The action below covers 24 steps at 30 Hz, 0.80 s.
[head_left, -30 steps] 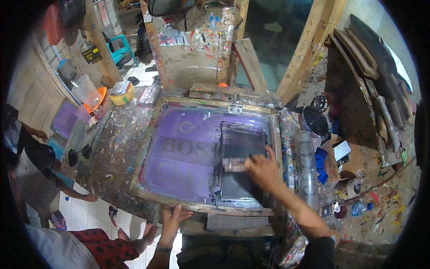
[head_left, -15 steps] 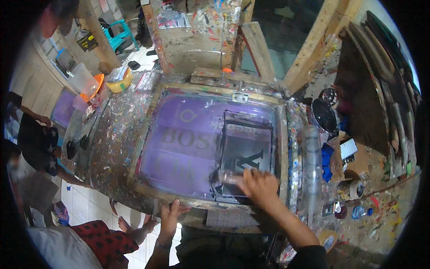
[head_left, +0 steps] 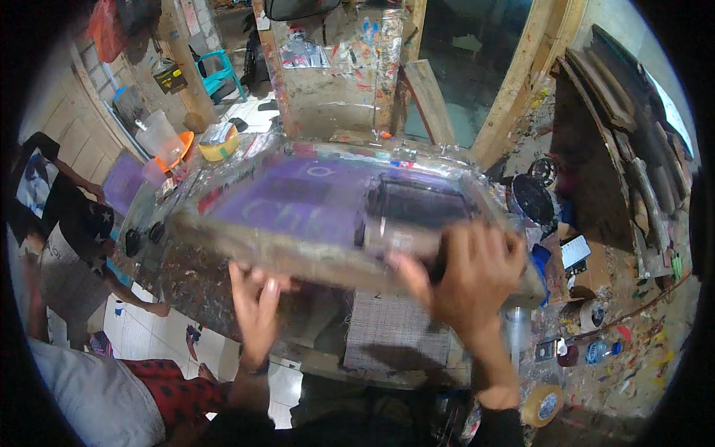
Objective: The person performs screen printing on fabric pieces by placing each cloth under the screen, applying ink with a squeegee, and then lifting the screen to remove the printed item.
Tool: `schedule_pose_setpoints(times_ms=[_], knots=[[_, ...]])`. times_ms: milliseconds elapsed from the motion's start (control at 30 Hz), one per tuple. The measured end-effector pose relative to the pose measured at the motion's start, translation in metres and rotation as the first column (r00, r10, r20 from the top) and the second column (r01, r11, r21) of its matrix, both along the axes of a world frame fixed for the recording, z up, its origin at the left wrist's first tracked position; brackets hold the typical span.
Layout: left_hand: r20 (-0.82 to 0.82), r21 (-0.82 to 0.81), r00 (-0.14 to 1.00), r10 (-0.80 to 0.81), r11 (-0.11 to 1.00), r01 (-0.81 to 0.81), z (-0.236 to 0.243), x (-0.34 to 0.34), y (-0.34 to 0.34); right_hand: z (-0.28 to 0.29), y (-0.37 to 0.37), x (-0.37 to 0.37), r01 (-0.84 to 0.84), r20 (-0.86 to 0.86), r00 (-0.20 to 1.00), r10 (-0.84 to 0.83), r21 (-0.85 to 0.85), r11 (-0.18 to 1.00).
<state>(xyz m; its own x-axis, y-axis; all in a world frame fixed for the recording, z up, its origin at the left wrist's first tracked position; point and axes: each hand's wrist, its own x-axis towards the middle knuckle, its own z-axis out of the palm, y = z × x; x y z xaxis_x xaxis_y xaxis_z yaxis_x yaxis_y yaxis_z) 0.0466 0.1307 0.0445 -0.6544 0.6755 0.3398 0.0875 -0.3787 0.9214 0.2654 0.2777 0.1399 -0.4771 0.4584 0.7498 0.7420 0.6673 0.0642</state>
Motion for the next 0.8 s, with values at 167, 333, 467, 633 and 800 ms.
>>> schedule_pose_setpoints(times_ms=[167,333,467,633,800], knots=[[-0.77,-0.263,0.595,-0.229,0.964,0.031,-0.046,-0.014,0.179,0.101,0.079,-0.026,-0.047,-0.014,0.999,0.048,0.035,0.998],[-0.819,-0.552,0.327,-0.472,0.805,-0.219,-0.102,-0.02,0.223,0.127,0.108,-0.037,-0.059,-0.001,0.998,0.06,-0.116,0.992],[-0.953,-0.298,0.017,-0.302,0.93,-0.214,-0.127,-0.026,0.222,0.15,0.124,-0.048,0.003,0.023,1.0,0.003,-0.26,0.966],[-0.946,-0.171,0.321,-0.043,0.908,-0.382,-0.074,-0.015,0.142,0.159,0.168,-0.033,0.028,0.049,0.999,-0.016,-0.269,0.963],[-0.949,-0.155,0.274,0.154,0.53,-0.834,-0.03,-0.19,-0.047,0.171,0.162,-0.06,0.027,0.087,0.996,-0.001,-0.301,0.953]])
